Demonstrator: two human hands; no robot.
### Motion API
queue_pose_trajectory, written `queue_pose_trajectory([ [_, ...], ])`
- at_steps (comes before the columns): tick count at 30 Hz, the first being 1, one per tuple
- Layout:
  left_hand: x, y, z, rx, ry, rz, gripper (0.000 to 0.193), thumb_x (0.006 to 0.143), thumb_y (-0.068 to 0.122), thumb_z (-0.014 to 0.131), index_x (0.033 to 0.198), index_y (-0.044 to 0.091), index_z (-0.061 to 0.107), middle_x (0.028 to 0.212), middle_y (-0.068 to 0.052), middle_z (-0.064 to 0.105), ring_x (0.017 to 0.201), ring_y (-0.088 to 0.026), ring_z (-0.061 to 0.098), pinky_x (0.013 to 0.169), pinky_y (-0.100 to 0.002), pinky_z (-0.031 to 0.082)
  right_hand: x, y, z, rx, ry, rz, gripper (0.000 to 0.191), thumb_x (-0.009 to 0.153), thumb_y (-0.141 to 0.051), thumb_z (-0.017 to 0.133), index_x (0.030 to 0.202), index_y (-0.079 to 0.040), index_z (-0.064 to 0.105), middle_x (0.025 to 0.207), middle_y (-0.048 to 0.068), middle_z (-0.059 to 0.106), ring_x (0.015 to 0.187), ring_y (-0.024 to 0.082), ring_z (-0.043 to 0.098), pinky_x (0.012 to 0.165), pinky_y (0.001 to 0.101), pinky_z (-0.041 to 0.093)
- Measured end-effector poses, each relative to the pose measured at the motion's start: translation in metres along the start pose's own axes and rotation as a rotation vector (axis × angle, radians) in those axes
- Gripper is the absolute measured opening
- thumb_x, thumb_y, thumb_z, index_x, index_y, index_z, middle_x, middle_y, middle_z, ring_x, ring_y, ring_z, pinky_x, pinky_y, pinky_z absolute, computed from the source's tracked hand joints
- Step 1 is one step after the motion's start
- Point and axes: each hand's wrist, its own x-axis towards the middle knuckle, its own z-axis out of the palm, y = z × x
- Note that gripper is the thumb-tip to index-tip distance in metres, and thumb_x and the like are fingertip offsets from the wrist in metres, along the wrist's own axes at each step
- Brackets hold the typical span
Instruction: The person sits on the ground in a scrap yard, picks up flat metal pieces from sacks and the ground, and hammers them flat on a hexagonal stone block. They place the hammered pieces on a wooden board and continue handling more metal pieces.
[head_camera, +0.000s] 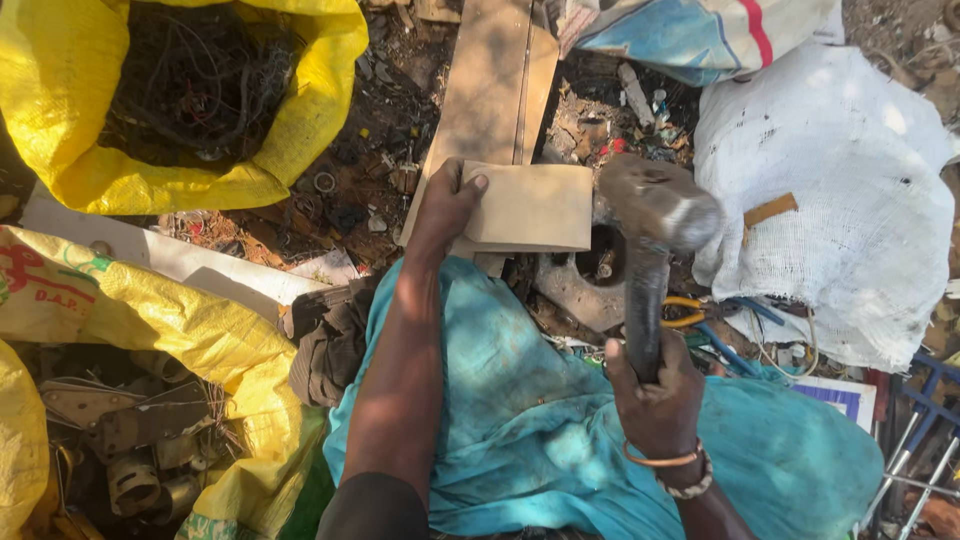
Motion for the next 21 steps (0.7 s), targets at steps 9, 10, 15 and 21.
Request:
queue_pose_trajectory([
  [9,0.001,0.019,0.008,0.263,0.089,-0.124,0.033,0.092,0.030,0.068,0.112,0.004,0.063,0.100,-0.017,0.074,0.092,-0.026,0.072,0.083,-0.042,0.053,0.035,0.029,0.026,0.298,0.186,-0.052,0.019,0.108,-0.007,0.060,0.116,-0.002,0.043,0.081,0.007,0.055,0.056,0.010,0.056,0.053,0.0262,0.050],
  [10,0.001,0.020,0.009,0.289,0.107,-0.116,0.033,0.092,0.029,0.068,0.112,0.004,0.063,0.099,-0.018,0.074,0.092,-0.027,0.072,0.083,-0.042,0.053,0.033,0.040,0.035,0.008,0.073,-0.064,0.027,0.102,-0.006,0.065,0.119,0.002,0.046,0.078,0.010,0.056,0.057,0.012,0.056,0.052,0.0295,0.048],
  [15,-0.001,0.020,0.007,0.408,0.127,-0.083,0.033,0.091,0.028,0.071,0.112,0.003,0.063,0.099,-0.019,0.073,0.094,-0.031,0.070,0.084,-0.044,0.051,0.014,0.053,0.025,0.246,-0.039,0.468,0.016,0.094,-0.008,0.067,0.100,-0.002,0.054,0.060,0.007,0.055,0.042,0.013,0.051,0.037,0.0302,0.041],
  [21,0.002,0.014,0.005,0.322,0.085,0.000,0.044,0.090,0.027,0.072,0.123,0.000,0.061,0.108,-0.021,0.072,0.101,-0.027,0.070,0.087,-0.041,0.053,0.029,0.022,-0.014,0.414,0.313,0.014,0.017,0.111,-0.007,0.063,0.108,-0.003,0.047,0.069,0.005,0.054,0.049,0.012,0.057,0.051,0.0289,0.050],
])
